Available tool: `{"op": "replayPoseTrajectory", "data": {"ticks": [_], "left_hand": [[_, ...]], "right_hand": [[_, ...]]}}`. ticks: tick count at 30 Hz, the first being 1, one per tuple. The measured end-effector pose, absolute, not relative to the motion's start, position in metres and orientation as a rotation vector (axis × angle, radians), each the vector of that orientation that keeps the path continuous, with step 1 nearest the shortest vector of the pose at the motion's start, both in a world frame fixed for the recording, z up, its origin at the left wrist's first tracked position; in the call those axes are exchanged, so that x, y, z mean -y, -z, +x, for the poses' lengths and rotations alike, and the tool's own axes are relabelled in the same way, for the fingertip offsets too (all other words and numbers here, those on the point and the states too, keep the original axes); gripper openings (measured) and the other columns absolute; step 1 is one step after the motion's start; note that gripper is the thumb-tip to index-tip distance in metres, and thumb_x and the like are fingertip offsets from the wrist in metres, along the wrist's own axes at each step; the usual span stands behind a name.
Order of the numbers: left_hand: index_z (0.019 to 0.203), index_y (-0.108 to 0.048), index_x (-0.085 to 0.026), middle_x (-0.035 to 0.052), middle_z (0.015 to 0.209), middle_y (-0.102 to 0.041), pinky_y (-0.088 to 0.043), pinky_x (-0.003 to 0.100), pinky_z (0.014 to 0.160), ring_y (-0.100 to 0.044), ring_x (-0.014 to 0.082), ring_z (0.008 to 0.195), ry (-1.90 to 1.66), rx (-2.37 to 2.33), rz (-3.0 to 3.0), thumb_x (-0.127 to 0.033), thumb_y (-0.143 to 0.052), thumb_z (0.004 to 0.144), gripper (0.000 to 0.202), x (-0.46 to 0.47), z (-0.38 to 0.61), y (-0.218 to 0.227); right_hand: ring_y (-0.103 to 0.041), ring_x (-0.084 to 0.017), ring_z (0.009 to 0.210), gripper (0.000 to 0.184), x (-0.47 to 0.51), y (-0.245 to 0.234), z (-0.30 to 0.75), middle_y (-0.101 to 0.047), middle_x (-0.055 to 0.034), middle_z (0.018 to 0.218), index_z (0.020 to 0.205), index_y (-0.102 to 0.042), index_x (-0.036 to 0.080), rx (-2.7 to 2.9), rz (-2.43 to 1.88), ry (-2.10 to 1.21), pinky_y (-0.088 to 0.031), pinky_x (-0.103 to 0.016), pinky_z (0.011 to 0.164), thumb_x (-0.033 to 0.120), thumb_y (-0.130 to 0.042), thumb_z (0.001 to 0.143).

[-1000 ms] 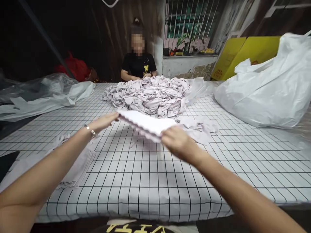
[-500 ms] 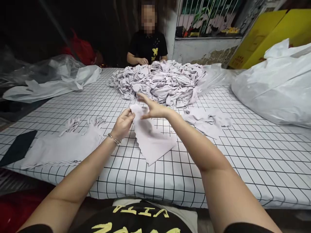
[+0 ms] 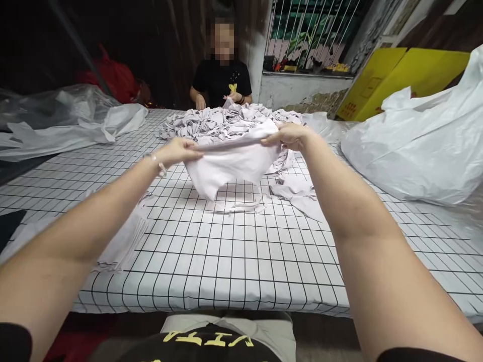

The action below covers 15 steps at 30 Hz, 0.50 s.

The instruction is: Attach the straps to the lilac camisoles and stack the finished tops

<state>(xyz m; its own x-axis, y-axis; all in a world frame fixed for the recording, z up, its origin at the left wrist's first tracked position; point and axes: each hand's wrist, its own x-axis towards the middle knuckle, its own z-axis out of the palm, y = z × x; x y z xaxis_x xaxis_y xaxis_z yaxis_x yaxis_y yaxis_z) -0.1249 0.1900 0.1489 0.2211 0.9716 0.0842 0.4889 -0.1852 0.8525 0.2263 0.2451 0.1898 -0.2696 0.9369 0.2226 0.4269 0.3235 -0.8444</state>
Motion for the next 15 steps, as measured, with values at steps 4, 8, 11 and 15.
{"op": "replayPoseTrajectory", "data": {"ticks": [4,8,11,15], "left_hand": [[0.084,-0.074,-0.007,0.0023,0.072,-0.065,-0.047,0.03,0.079,-0.06,0.0185,0.082,-0.932,-1.461,2.038,-0.017,-0.076,0.063,0.024,-0.239,-0.13,-0.218],[0.1,-0.071,-0.003,0.0027,0.086,-0.071,-0.046,0.03,0.09,-0.058,0.0168,0.091,-1.034,-1.372,2.168,-0.022,-0.071,0.072,0.034,-0.209,-0.125,-0.236],[0.097,-0.075,-0.011,0.0025,0.086,-0.073,-0.05,0.032,0.085,-0.063,0.0167,0.085,-0.917,-1.305,2.256,-0.019,-0.064,0.078,0.023,-0.148,-0.129,-0.193],[0.096,-0.075,-0.027,-0.0007,0.088,-0.075,-0.05,0.041,0.087,-0.066,0.0177,0.084,-0.746,-1.077,2.536,-0.011,-0.055,0.083,0.029,-0.046,-0.138,-0.082]], "right_hand": [[-0.047,-0.011,0.055,0.033,-0.257,-0.199,0.246,-0.058,-0.0013,0.058,0.065,-0.067,0.016,1.691,-1.409,-0.899,-0.041,-0.03,0.051,0.027,-0.092,0.048],[-0.048,-0.008,0.058,0.029,-0.22,-0.213,0.251,-0.061,-0.0007,0.067,0.078,-0.069,0.012,1.532,-1.379,-0.922,-0.041,-0.027,0.056,0.012,-0.086,0.055],[-0.054,-0.011,0.061,0.02,-0.161,-0.18,0.255,-0.064,-0.0027,0.069,0.08,-0.069,0.011,1.645,-1.435,-0.889,-0.045,-0.029,0.061,0.013,-0.08,0.063],[-0.063,-0.018,0.071,0.01,-0.062,-0.082,0.254,-0.069,-0.0035,0.074,0.075,-0.069,0.016,1.804,-1.563,-0.817,-0.052,-0.035,0.072,0.02,-0.074,0.068]]}}
